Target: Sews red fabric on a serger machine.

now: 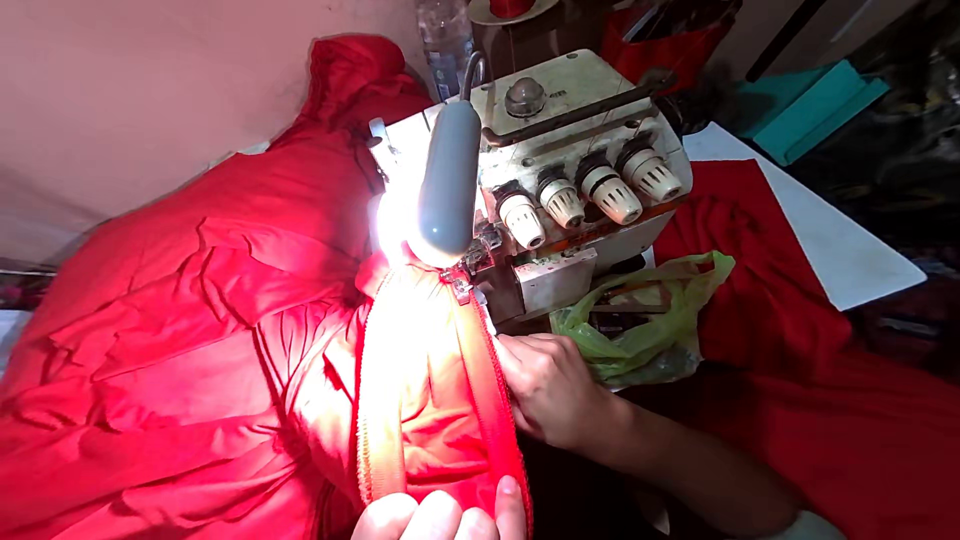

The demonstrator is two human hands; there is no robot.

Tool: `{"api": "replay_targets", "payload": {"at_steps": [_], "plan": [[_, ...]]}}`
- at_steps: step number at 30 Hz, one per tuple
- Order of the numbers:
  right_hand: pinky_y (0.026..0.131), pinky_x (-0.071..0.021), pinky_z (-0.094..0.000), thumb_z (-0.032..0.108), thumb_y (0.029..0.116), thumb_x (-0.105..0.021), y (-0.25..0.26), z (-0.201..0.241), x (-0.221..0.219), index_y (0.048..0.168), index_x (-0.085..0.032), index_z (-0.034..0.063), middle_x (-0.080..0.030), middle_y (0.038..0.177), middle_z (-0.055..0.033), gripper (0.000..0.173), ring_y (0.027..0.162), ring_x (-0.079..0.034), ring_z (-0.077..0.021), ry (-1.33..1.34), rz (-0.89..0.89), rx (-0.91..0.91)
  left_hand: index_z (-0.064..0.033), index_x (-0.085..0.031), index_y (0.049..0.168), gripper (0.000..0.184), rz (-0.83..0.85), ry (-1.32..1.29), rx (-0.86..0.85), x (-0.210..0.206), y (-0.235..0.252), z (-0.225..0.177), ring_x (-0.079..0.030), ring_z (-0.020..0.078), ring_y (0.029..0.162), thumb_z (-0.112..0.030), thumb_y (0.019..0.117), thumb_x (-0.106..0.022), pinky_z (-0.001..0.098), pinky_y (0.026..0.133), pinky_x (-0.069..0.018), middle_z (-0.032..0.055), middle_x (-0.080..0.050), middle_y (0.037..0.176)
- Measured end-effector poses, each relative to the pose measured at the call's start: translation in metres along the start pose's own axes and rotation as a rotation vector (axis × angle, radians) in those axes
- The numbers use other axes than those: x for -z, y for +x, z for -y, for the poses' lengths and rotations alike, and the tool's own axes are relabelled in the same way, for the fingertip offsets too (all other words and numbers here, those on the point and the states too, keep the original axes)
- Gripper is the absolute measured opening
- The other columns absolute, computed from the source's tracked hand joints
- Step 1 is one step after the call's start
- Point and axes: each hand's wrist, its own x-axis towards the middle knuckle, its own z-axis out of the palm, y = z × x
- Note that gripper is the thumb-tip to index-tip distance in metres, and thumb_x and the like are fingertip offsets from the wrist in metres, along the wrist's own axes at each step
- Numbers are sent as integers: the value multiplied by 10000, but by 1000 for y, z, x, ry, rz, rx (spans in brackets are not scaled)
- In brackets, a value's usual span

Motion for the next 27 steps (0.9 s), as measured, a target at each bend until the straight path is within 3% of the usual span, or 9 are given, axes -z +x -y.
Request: {"api": "replay_targets", "payload": {"at_steps": [3, 5, 7, 11, 17, 22, 27], "plan": [[451, -421, -310, 143, 877, -538, -4, -6, 0, 868, -721, 8, -585, 605, -54, 227, 500, -570, -184, 66, -65, 43, -25, -768, 926, 182, 1, 17, 7, -2, -1, -3, -474, 206, 661, -140, 955, -630, 333, 719, -348, 57, -596, 665], [508, -433, -296, 151, 953, -532, -13, -12, 1, 936, -758, 15, -594, 602, -50, 265, 521, -547, -169, 183, -199, 59, -20, -773, 913, 211, -8, 14, 18, -6, -4, -7, -485, 204, 653, -159, 973, -626, 332, 706, -361, 62, -601, 664], [537, -438, -256, 128, 958, -527, -16, -15, 3, 985, -754, 20, -600, 608, -45, 252, 539, -537, -137, 263, -301, 46, -22, -774, 912, 234, -3, 26, 15, -12, -8, -10, -508, 203, 649, -170, 984, -608, 330, 689, -384, 61, -618, 671], [557, -469, -268, 144, 957, -495, -13, -16, 6, 1145, -769, 46, -680, 728, -65, 347, 622, -609, -140, 245, -204, -2, -34, -759, 954, 216, 18, 61, -10, -33, -25, -17, -496, 205, 649, -155, 988, -585, 331, 731, -376, 42, -587, 669], [554, -461, -262, 146, 949, -495, -10, -15, 5, 1102, -776, 27, -679, 736, -78, 342, 620, -600, -139, 230, -180, -21, -68, -766, 880, 240, -55, 225, 54, -52, -17, -20, -481, 171, 640, -119, 984, -556, 312, 685, -346, 7, -594, 650], [608, -488, -234, 142, 956, -556, -10, -17, 12, 1088, -779, 42, -712, 816, -94, 278, 694, -637, -124, 282, -149, -12, -41, -740, 809, 255, -186, 259, 101, -71, -3, -5, -509, 178, 617, -104, 965, -548, 314, 634, -370, 27, -587, 635], [706, -531, -214, 123, 979, -622, -17, -15, 16, 1062, -768, 58, -750, 936, -115, 180, 818, -694, -124, 324, -128, 33, -30, -768, 821, 219, -221, 192, 162, -77, 2, 2, -597, 191, 649, -80, 915, -577, 309, 634, -447, 52, -666, 685]]}}
